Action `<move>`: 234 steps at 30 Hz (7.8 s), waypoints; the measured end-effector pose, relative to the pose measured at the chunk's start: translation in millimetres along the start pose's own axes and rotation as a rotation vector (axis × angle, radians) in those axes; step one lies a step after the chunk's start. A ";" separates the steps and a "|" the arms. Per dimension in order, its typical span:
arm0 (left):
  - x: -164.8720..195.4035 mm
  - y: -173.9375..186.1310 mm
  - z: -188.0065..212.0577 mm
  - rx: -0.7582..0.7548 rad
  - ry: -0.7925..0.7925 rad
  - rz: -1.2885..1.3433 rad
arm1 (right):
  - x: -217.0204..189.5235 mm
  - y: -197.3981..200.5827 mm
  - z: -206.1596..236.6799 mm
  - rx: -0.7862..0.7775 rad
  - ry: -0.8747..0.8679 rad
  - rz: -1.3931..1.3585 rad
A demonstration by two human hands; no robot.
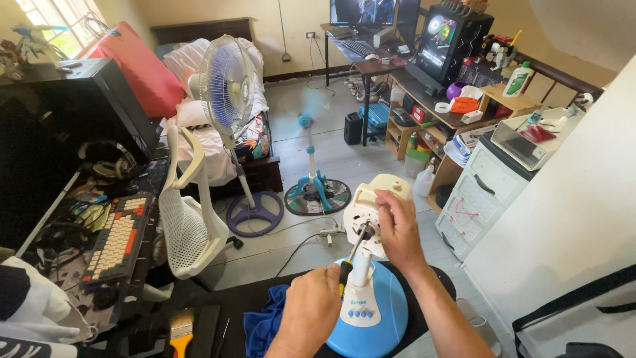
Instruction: The person services a pedestal fan. They remove the front grille, wipe the grille and fan blades with a blue cloth, then use a screwdriver to loosen the fastener on the motor housing while holding the fan head.
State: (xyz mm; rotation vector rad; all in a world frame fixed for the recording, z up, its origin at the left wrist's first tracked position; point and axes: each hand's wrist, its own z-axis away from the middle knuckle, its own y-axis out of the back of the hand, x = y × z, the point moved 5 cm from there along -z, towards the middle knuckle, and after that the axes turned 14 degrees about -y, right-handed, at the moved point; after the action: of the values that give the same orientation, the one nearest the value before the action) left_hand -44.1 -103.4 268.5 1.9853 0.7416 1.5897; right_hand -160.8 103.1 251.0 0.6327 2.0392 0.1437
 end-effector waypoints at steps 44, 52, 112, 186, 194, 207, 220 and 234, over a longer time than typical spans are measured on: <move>-38.8 -58.3 6.7 -0.280 0.511 1.235 | 24.2 4.0 2.9 -0.132 -0.022 -0.108; -29.8 -50.1 4.2 -0.241 0.475 1.276 | 13.7 7.0 0.5 -0.183 -0.018 -0.142; -25.1 -52.1 12.3 -0.252 0.683 1.346 | -46.3 9.7 20.6 -0.024 0.225 0.377; -24.7 -61.2 19.3 -0.196 0.598 1.284 | -52.6 19.2 26.0 -0.026 0.191 0.377; -26.9 -64.7 19.0 -0.153 0.536 1.251 | -52.1 22.0 26.9 -0.028 0.182 0.368; -22.3 -60.8 17.1 -0.150 0.476 1.210 | -53.1 21.7 29.3 -0.049 0.194 0.370; -18.0 -45.0 15.8 -0.141 0.332 1.051 | -30.8 24.0 30.7 -0.034 0.165 0.371; -27.7 -43.0 18.7 -0.070 0.375 0.928 | -47.2 21.9 31.3 -0.042 0.188 0.392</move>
State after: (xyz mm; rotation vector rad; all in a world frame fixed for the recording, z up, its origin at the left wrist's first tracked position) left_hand -35.4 -91.4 216.1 2.1223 -0.2001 2.4939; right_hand -107.4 94.1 278.4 1.0195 2.0619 0.4906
